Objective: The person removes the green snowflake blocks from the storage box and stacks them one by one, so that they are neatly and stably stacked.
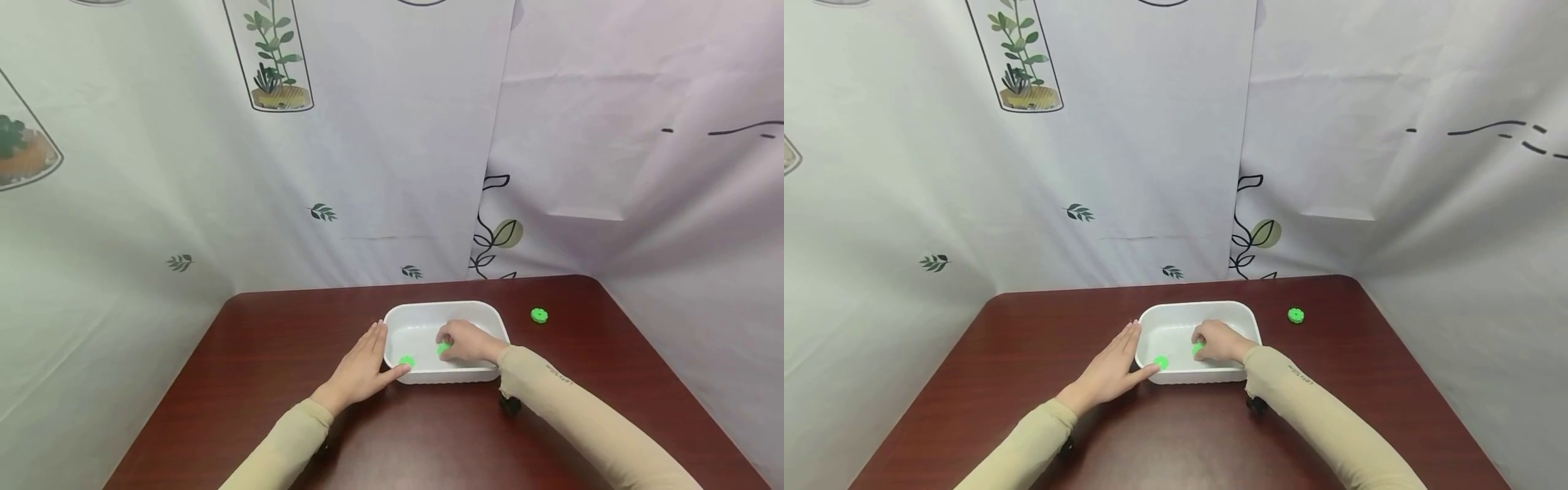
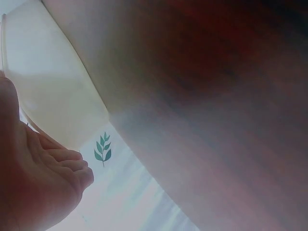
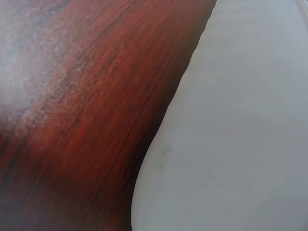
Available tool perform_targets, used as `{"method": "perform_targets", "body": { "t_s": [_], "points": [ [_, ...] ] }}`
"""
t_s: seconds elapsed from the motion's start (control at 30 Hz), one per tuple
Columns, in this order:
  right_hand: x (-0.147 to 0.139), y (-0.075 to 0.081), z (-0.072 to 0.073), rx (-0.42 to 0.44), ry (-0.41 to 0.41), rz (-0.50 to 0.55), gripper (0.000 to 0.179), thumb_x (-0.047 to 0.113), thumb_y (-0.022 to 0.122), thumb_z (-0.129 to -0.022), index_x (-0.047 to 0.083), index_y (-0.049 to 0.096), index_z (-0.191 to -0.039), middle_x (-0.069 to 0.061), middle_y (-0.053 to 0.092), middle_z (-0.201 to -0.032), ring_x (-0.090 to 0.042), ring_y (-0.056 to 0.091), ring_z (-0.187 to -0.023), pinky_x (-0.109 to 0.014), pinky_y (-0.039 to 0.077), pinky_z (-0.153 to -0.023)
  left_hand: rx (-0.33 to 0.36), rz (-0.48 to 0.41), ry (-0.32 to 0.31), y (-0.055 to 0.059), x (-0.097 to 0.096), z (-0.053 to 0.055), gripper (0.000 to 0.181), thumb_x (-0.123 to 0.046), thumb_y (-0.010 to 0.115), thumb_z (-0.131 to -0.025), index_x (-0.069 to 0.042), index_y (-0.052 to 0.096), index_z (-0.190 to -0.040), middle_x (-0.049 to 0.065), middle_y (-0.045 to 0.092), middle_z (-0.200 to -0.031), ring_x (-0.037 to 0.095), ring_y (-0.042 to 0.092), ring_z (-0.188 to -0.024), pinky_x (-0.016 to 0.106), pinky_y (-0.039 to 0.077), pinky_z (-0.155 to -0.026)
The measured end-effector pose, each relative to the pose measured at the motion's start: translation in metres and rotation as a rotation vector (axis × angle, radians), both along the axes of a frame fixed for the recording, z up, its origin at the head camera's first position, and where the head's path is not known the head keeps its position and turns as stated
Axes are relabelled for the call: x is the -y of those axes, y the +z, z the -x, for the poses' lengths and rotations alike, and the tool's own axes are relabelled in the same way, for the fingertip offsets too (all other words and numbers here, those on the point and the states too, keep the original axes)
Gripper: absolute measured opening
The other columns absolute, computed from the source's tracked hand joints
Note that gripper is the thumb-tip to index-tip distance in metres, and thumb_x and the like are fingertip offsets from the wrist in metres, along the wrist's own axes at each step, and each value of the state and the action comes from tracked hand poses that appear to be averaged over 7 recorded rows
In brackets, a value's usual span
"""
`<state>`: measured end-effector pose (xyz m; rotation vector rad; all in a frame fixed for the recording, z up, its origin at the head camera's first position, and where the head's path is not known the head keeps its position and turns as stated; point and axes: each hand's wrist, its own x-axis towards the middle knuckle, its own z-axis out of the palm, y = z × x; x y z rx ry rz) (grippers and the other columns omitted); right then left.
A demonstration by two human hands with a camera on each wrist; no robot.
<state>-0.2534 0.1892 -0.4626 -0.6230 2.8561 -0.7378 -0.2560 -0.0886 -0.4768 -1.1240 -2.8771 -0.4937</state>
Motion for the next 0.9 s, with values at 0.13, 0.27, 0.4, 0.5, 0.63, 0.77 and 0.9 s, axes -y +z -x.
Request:
{"method": "perform_targets", "body": {
  "t_s": [0.13,0.27,0.4,0.5,0.63,0.77,0.9],
  "points": [
    [-0.002,0.002,0.000,-0.004,-0.006,0.007,0.021,0.012,0.085,-0.079,0.004,0.075,-0.095,-0.001,0.064,-0.086,-0.014,0.059,-0.081,-0.030,0.051,-0.078,0.009,0.001,0.004,0.000,-0.001,0.000,0.104,-0.072,0.046,-0.095,0.011,0.023,-0.155,0.027,0.024,-0.161,0.038,0.023,-0.150,0.044,0.023,-0.120],
    [-0.005,0.001,0.000,-0.014,-0.019,0.040,0.016,0.012,0.084,-0.081,0.007,0.073,-0.092,0.000,0.064,-0.085,-0.013,0.058,-0.081,-0.032,0.051,-0.078,0.009,-0.002,0.000,0.000,-0.001,0.001,0.105,-0.072,0.046,-0.095,0.011,0.023,-0.154,0.028,0.024,-0.161,0.038,0.023,-0.150,0.045,0.024,-0.120],
    [-0.011,0.000,0.001,-0.027,-0.013,0.074,0.010,0.009,0.079,-0.084,0.007,0.072,-0.091,0.004,0.064,-0.081,-0.011,0.058,-0.079,-0.031,0.051,-0.076,0.010,-0.001,-0.003,0.001,0.000,0.001,0.105,-0.073,0.045,-0.095,0.011,0.024,-0.154,0.028,0.024,-0.161,0.038,0.023,-0.150,0.046,0.024,-0.120],
    [-0.016,0.001,0.003,-0.021,-0.023,0.086,0.006,0.006,0.075,-0.086,0.007,0.074,-0.092,0.005,0.066,-0.080,-0.010,0.058,-0.078,-0.030,0.050,-0.075,0.012,-0.009,-0.002,0.002,-0.001,0.001,0.104,-0.071,0.047,-0.095,0.011,0.024,-0.154,0.028,0.024,-0.161,0.039,0.023,-0.150,0.046,0.024,-0.120],
    [-0.021,0.009,0.006,0.011,-0.059,0.107,0.010,0.002,0.069,-0.089,0.006,0.075,-0.096,0.002,0.070,-0.086,-0.010,0.060,-0.080,-0.030,0.051,-0.075,0.011,-0.010,0.003,0.003,-0.001,0.001,0.103,-0.069,0.049,-0.095,0.011,0.024,-0.155,0.027,0.025,-0.161,0.039,0.023,-0.150,0.046,0.023,-0.120],
    [-0.026,0.021,0.007,0.045,-0.108,0.151,0.014,0.004,0.067,-0.092,0.004,0.075,-0.103,-0.002,0.073,-0.093,-0.011,0.065,-0.079,-0.031,0.053,-0.073,0.011,-0.009,-0.004,0.002,-0.001,0.001,0.103,-0.070,0.047,-0.095,0.011,0.024,-0.154,0.028,0.025,-0.160,0.040,0.023,-0.150,0.047,0.024,-0.120],
    [-0.032,0.032,0.006,0.078,-0.191,0.217,0.016,0.009,0.066,-0.095,0.007,0.076,-0.108,-0.003,0.072,-0.098,-0.014,0.069,-0.081,-0.034,0.055,-0.075,0.027,-0.003,-0.002,0.001,-0.001,0.002,0.104,-0.072,0.046,-0.095,0.010,0.021,-0.155,0.027,0.022,-0.162,0.039,0.021,-0.151,0.045,0.023,-0.120]
  ]
}}
